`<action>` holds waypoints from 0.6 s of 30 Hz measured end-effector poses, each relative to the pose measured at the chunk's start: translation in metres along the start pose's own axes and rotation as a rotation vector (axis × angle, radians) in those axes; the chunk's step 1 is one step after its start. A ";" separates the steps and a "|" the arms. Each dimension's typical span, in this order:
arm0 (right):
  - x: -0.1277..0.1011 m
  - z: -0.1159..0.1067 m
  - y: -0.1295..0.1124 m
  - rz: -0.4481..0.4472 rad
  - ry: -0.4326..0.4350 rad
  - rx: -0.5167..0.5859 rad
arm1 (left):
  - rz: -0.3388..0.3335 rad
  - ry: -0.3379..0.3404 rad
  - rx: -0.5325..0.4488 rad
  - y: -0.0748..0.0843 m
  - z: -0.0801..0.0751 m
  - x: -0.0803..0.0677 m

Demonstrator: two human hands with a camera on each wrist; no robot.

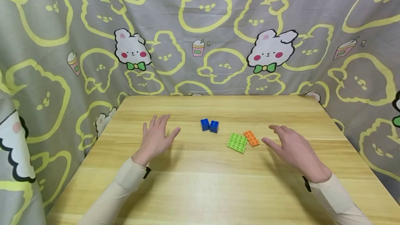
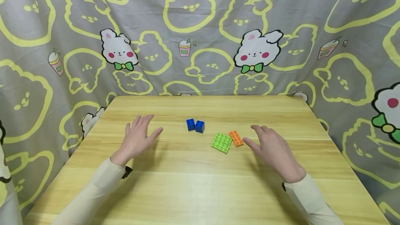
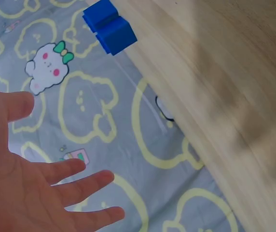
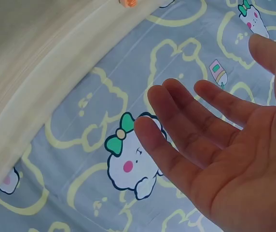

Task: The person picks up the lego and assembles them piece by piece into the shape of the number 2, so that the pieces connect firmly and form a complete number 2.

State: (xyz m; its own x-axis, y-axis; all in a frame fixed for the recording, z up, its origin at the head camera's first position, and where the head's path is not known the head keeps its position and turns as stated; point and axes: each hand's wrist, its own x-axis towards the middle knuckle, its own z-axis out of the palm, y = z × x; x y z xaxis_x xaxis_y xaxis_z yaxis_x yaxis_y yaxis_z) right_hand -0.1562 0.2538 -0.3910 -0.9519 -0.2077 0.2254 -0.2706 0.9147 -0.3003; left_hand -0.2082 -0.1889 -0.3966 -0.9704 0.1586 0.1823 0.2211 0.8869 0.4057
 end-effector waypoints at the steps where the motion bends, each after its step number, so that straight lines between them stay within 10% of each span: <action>1: 0.000 0.000 0.000 -0.002 -0.003 -0.001 | 0.000 0.002 -0.004 0.000 0.001 0.001; 18: 0.011 0.019 -0.018 -0.108 -0.033 -0.004 | -0.009 0.010 -0.114 0.009 0.011 0.021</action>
State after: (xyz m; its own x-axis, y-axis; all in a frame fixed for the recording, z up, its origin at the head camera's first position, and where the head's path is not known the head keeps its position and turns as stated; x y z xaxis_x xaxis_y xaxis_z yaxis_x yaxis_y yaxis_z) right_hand -0.1648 0.2282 -0.4005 -0.9216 -0.3160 0.2252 -0.3710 0.8879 -0.2721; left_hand -0.2278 -0.1732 -0.3987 -0.9715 0.1461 0.1866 0.2225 0.8331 0.5063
